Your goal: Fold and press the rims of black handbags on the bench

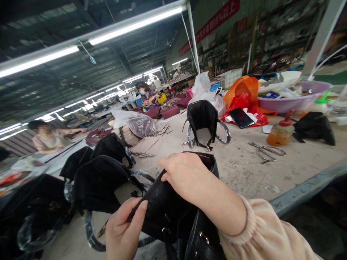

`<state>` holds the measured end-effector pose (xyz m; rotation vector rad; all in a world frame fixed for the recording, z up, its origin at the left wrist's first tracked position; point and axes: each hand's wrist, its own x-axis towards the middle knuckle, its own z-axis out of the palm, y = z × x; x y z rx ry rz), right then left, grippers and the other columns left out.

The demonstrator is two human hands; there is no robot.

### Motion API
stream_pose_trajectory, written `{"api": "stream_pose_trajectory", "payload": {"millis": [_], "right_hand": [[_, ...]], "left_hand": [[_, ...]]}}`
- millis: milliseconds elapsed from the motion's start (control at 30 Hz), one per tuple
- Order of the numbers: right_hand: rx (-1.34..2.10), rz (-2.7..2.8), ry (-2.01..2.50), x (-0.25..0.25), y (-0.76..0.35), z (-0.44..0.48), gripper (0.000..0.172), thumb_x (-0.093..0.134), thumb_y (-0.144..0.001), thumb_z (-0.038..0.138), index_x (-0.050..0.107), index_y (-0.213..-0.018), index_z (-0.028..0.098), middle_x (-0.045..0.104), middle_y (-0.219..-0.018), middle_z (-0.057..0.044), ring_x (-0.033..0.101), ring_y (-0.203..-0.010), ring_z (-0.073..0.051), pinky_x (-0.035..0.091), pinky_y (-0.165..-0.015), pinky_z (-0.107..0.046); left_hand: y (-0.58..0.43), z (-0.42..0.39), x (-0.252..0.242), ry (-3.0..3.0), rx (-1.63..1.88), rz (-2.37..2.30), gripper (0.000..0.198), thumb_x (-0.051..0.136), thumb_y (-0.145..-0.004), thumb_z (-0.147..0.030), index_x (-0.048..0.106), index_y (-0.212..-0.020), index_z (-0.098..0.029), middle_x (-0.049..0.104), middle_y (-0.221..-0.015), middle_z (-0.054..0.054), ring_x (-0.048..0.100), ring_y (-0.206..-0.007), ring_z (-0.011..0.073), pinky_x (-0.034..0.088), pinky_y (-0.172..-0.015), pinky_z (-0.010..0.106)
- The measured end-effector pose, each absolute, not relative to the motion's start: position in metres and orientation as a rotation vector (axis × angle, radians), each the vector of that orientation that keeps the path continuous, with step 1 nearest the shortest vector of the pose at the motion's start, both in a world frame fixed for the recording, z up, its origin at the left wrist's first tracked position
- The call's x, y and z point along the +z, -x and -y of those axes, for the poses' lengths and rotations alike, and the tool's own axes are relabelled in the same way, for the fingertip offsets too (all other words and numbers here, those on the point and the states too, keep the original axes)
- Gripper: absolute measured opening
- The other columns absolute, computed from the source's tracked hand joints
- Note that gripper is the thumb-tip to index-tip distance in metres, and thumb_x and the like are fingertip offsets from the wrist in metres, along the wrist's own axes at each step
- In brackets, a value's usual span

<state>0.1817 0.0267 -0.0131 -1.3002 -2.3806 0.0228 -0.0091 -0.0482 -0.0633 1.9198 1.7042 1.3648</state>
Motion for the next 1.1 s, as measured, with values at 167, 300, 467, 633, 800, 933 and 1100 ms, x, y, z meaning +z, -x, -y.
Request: {"api": "stream_pose_trajectory", "payload": {"millis": [167, 300, 467, 633, 800, 933, 1100], "right_hand": [[0.052, 2.459, 1.238, -0.011, -0.182, -0.027, 0.013, 0.058, -0.088, 0.029, 0.067, -0.08, 0.024, 0.065, -0.077, 0.001, 0.056, -0.069, -0.014, 0.027, -0.056, -0.027], [0.022, 2.447, 1.222, -0.014, -0.182, -0.028, 0.014, 0.058, -0.088, 0.029, 0.066, -0.079, 0.022, 0.063, -0.075, 0.0, 0.053, -0.064, -0.014, 0.026, -0.055, -0.027], [0.016, 2.43, 1.175, -0.021, -0.181, -0.031, 0.016, 0.053, -0.089, 0.026, 0.064, -0.078, 0.02, 0.062, -0.077, -0.001, 0.052, -0.063, -0.013, 0.027, -0.054, -0.028], [0.027, 2.412, 1.167, -0.021, -0.183, -0.03, 0.01, 0.056, -0.085, 0.021, 0.062, -0.078, 0.02, 0.064, -0.078, -0.001, 0.056, -0.069, -0.015, 0.03, -0.057, -0.027], [0.07, 2.329, 1.214, -0.018, -0.192, -0.027, 0.011, 0.061, -0.083, 0.028, 0.06, -0.092, 0.022, 0.066, -0.078, 0.001, 0.059, -0.07, -0.016, 0.03, -0.056, -0.028], [0.081, 2.326, 1.239, -0.016, -0.197, -0.026, 0.01, 0.061, -0.084, 0.031, 0.058, -0.081, 0.021, 0.063, -0.072, 0.001, 0.056, -0.065, -0.015, 0.028, -0.055, -0.028], [0.084, 2.356, 1.175, -0.019, -0.196, -0.029, 0.02, 0.058, -0.087, 0.029, 0.059, -0.07, 0.02, 0.061, -0.07, 0.001, 0.051, -0.064, -0.014, 0.027, -0.057, -0.028]], "left_hand": [[0.01, 0.048, -0.062, -1.94, 1.295, -1.697, 0.022, 0.057, -0.085, -0.029, 0.063, -0.068, -0.017, 0.058, -0.061, -0.001, 0.053, -0.056, 0.0118, 0.041, -0.055, 0.02], [0.012, 0.048, -0.059, -1.995, 1.214, -1.704, 0.028, 0.052, -0.088, -0.033, 0.062, -0.067, -0.017, 0.055, -0.059, -0.001, 0.052, -0.054, 0.012, 0.04, -0.052, 0.02], [0.012, 0.045, -0.046, -2.187, 1.043, -1.709, 0.022, 0.052, -0.088, -0.033, 0.067, -0.086, -0.017, 0.068, -0.077, 0.004, 0.063, -0.067, 0.0168, 0.049, -0.062, 0.023], [0.002, 0.028, -0.038, -2.382, 0.747, -1.834, 0.031, 0.056, -0.086, -0.034, 0.067, -0.111, -0.02, 0.074, -0.096, 0.007, 0.07, -0.082, 0.0237, 0.054, -0.071, 0.03], [-0.002, 0.017, -0.038, -2.315, 0.697, -1.857, 0.026, 0.05, -0.09, -0.029, 0.071, -0.103, -0.022, 0.075, -0.091, 0.004, 0.071, -0.078, 0.0204, 0.053, -0.068, 0.026], [0.0, 0.016, -0.035, -2.244, 0.702, -1.815, 0.025, 0.05, -0.09, -0.031, 0.072, -0.091, -0.021, 0.074, -0.079, 0.002, 0.068, -0.071, 0.0181, 0.049, -0.06, 0.022], [0.002, 0.013, -0.035, -2.184, 0.686, -1.846, 0.03, 0.047, -0.091, -0.034, 0.07, -0.081, -0.019, 0.067, -0.065, 0.0, 0.061, -0.06, 0.0151, 0.043, -0.054, 0.02]]}}
